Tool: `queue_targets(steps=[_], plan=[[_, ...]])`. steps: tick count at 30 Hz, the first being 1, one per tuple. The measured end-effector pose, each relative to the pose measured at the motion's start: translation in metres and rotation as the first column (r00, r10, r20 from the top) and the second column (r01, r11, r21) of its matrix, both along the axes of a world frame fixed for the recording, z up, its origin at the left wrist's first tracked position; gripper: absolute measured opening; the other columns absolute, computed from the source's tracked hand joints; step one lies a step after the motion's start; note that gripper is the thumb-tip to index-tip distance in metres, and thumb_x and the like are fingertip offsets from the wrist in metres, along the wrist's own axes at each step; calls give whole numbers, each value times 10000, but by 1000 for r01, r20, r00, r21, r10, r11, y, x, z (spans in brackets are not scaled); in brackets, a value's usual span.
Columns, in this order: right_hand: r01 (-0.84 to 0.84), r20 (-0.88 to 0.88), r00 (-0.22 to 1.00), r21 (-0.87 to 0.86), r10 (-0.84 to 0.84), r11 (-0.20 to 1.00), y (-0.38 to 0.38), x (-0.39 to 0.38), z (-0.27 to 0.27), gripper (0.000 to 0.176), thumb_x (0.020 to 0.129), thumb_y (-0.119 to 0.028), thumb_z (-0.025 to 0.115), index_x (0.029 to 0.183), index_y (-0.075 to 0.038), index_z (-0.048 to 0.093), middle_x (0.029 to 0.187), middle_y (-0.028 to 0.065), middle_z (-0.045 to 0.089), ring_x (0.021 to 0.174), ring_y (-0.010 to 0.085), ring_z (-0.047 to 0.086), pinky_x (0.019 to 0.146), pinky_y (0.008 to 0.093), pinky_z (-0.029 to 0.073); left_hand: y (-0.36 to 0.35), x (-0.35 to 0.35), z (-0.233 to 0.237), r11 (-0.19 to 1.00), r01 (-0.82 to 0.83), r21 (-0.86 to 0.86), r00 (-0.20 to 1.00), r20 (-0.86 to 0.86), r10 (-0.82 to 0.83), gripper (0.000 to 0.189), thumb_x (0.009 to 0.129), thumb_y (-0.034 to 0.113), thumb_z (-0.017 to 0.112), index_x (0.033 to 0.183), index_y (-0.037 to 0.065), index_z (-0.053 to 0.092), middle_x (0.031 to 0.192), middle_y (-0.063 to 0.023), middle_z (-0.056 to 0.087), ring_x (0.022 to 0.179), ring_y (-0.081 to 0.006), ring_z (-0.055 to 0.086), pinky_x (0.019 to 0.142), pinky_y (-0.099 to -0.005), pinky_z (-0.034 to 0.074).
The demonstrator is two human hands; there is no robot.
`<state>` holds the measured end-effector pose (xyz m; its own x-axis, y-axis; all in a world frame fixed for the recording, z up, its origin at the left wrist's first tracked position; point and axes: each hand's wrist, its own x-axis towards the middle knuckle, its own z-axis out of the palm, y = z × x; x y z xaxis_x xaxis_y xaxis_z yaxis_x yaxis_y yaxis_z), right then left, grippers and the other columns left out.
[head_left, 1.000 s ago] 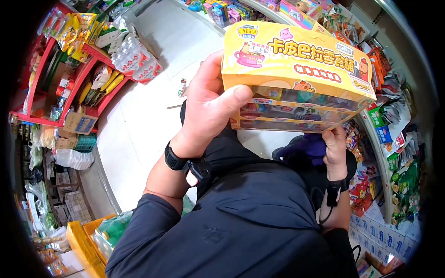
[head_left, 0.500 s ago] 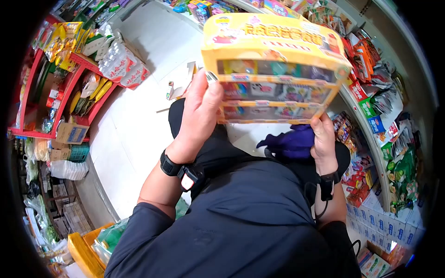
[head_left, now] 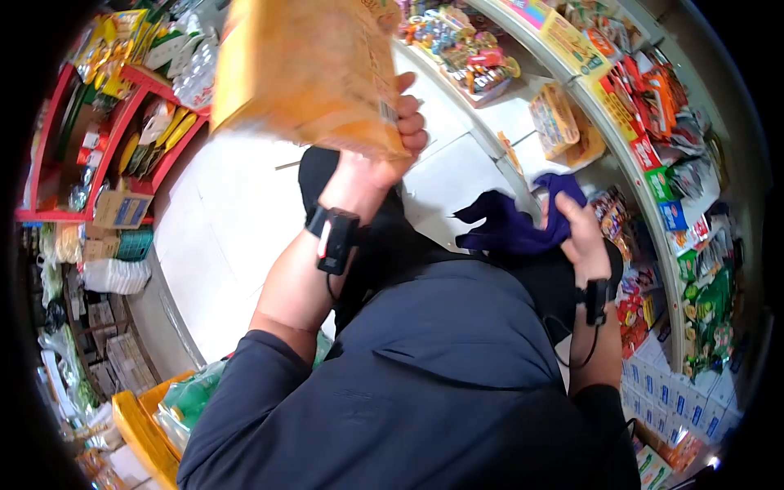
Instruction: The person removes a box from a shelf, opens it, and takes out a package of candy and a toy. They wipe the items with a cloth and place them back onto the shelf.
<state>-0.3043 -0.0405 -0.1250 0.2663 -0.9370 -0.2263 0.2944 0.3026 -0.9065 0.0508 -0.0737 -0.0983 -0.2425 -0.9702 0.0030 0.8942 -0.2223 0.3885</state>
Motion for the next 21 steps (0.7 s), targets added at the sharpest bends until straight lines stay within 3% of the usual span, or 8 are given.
queue_targets(steps=[2,6,8,10,14,17,20,21], plan=[[61,-99,994,80,-53,995,16,16,-20,262,935,-210,632,1133,-39,613,830,40,641,695,130,607,623,251,494,5,-10,3,992,62,-110,991,-113,-74,492,999,459,445,1226,30,526,782,-5,513,613,-97,506,512,-210,441],[83,-293,954,58,-63,995,14,23,-33,241,911,-180,671,1092,-22,649,896,7,645,787,98,590,731,251,478,-1,-21,0,920,228,-319,913,-257,-316,549,983,501,456,1285,44,504,731,-13,523,552,-101,549,475,-235,454],[3,-403,915,-2,-3,1000,15,22,-34,336,889,-191,698,1152,8,637,1030,5,653,916,95,583,841,257,461,-2,-23,1,916,252,-313,904,-262,-338,557,983,505,450,1311,59,505,710,-12,521,521,-107,540,477,-242,460],[-74,-479,875,18,74,997,15,22,-27,391,872,-211,719,1178,13,624,1056,20,649,958,108,577,873,266,457,-7,-24,5,816,336,-470,798,-319,-512,652,960,567,381,1346,55,502,767,-59,506,584,-164,519,524,-309,421],[-128,-512,857,-112,53,985,11,23,-31,477,867,-228,728,1245,22,579,1119,45,635,1014,129,572,904,287,457,-3,-28,22,832,300,-467,888,-183,-423,549,995,502,411,1334,83,518,738,-11,532,541,-111,558,501,-258,462],[-154,-541,839,-141,54,978,6,22,-41,577,844,-207,728,1325,24,511,1175,72,616,1046,147,568,928,299,452,-13,-31,19,794,324,-515,809,-285,-515,647,960,589,364,1318,72,518,783,-65,521,584,-168,530,533,-309,422],[-328,-788,614,-207,41,922,-4,25,-41,712,780,-108,679,1427,1,400,1202,114,600,1067,170,580,937,313,456,-16,-34,28,770,294,-566,838,-236,-493,650,963,604,360,1321,84,516,803,-50,528,612,-155,552,550,-305,438],[-325,-753,651,-167,92,931,-6,30,-29,706,785,-89,661,1433,-4,394,1190,120,602,1066,173,586,922,309,464,-22,-36,27,741,300,-600,814,-243,-527,656,962,613,357,1321,87,514,808,-45,531,623,-149,559,560,-302,445]])
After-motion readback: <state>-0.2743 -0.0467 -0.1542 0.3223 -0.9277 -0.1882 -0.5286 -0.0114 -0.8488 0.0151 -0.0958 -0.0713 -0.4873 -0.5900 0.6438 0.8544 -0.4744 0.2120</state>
